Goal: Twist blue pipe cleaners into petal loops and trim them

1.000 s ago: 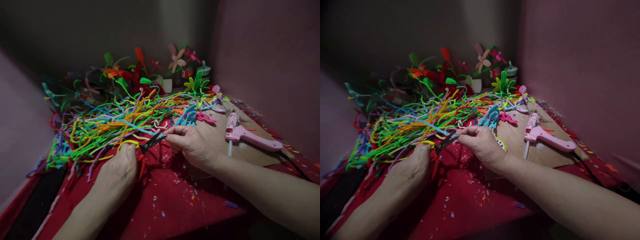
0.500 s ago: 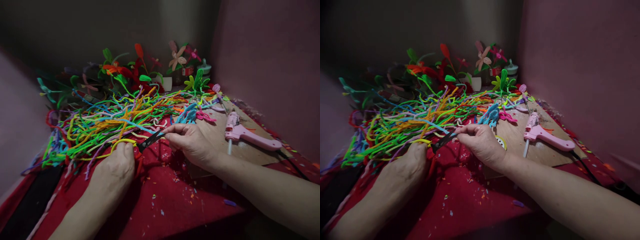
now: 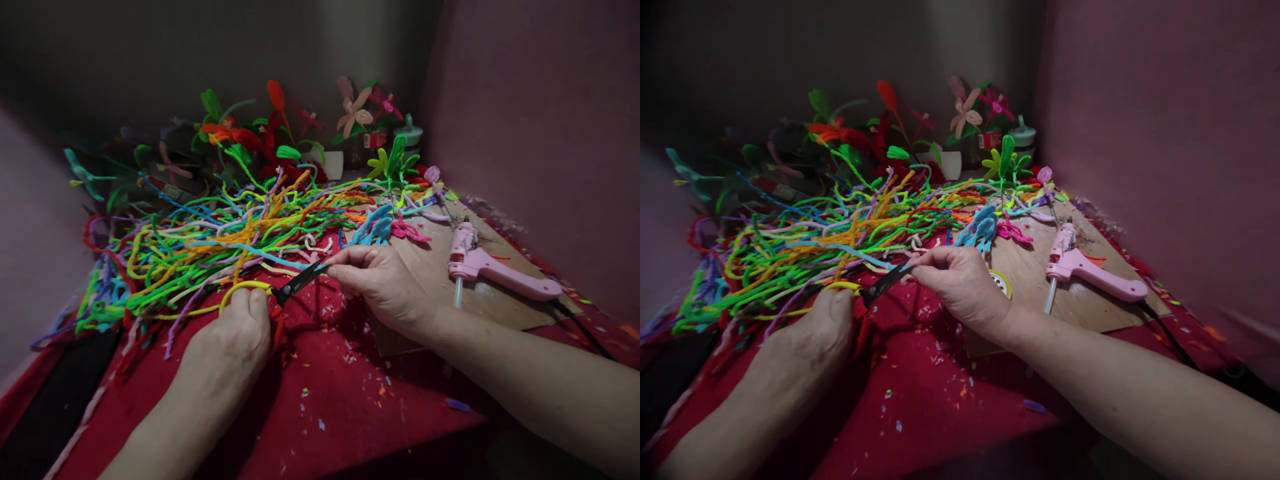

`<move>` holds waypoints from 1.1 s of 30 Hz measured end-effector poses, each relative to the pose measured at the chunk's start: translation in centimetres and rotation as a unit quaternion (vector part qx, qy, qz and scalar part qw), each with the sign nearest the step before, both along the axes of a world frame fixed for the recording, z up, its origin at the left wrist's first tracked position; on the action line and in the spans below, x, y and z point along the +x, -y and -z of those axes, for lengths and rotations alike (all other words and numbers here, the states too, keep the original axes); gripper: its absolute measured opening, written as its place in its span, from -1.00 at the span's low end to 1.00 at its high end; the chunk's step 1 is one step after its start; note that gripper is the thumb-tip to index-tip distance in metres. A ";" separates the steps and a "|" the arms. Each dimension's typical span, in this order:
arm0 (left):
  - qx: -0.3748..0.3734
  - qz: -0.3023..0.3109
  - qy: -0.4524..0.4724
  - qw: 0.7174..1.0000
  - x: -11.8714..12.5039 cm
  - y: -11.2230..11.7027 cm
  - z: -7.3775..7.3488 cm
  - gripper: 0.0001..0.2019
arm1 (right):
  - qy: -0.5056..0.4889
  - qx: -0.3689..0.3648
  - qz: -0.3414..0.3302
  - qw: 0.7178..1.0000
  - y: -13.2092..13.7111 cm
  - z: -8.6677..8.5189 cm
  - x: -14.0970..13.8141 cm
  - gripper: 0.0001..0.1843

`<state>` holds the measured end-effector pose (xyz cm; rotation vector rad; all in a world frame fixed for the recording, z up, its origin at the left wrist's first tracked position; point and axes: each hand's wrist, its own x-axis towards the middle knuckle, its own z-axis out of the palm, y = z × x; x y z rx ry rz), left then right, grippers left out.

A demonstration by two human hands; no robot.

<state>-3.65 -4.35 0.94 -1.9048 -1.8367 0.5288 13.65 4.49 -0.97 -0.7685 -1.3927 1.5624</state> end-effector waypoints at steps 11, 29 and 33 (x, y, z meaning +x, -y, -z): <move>-0.042 -0.015 0.017 0.999 0.6 -0.2 0.5 -0.71 | -0.029 -0.011 -0.011 0.999 -0.2 0.1 0.0 -0.88; -0.121 -0.043 0.164 0.978 0.5 0.4 1.2 -0.84 | -0.054 -0.063 -0.008 0.997 0.0 0.2 -0.2 -0.91; -0.153 -0.081 0.200 0.964 0.8 0.5 1.0 -0.85 | -0.057 -0.063 -0.009 0.996 -0.1 0.3 -0.1 -0.91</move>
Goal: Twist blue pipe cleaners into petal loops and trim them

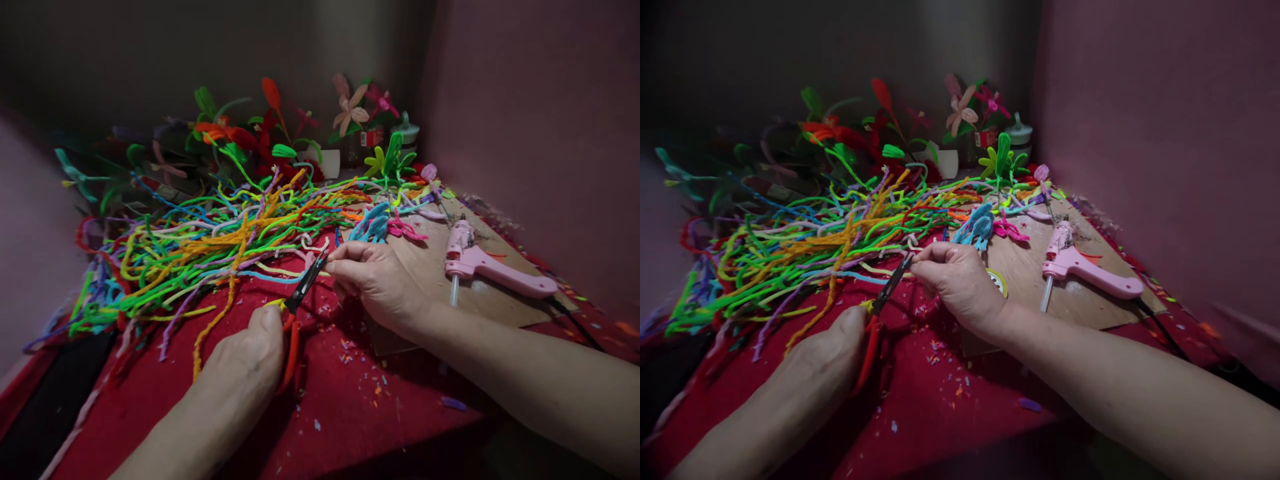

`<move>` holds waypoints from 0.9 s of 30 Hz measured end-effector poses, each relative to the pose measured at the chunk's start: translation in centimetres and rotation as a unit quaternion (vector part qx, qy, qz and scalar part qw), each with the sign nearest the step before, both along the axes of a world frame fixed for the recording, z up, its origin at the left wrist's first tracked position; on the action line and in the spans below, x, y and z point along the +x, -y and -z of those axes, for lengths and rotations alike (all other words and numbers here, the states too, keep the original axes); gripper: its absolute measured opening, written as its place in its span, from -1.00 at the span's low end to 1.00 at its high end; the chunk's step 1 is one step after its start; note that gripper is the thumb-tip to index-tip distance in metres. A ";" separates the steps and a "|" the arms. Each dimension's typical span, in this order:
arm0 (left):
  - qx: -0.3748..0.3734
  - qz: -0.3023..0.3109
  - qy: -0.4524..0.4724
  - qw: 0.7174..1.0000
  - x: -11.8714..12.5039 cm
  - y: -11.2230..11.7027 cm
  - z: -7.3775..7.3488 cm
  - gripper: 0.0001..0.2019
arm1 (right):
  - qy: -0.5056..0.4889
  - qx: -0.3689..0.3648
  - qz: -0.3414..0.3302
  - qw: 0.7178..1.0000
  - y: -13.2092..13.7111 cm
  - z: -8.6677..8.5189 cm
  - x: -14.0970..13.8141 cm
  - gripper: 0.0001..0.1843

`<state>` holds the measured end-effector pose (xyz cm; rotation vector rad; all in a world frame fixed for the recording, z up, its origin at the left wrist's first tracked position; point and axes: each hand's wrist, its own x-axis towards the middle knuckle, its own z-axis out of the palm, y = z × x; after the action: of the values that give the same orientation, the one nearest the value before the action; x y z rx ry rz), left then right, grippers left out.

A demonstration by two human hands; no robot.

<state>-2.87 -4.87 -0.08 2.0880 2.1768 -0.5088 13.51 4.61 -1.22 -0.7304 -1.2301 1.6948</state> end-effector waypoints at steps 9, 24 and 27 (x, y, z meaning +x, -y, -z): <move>-0.029 -0.087 0.105 0.990 0.3 -0.6 -0.9 -0.80 | -0.001 0.034 0.013 0.999 0.0 -0.1 0.0 -0.89; 0.020 -0.053 0.074 0.996 0.7 -0.3 -0.2 -0.88 | 0.054 0.064 0.043 0.996 0.4 -0.4 0.2 -0.90; 0.038 -0.023 0.020 0.999 0.5 -0.1 0.1 -0.87 | 0.055 0.067 0.046 0.995 0.6 -0.4 0.2 -0.89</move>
<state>-2.32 -4.77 -0.15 2.0612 2.2489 -0.3816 13.69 4.06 -0.79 -0.7949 -1.3526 1.4986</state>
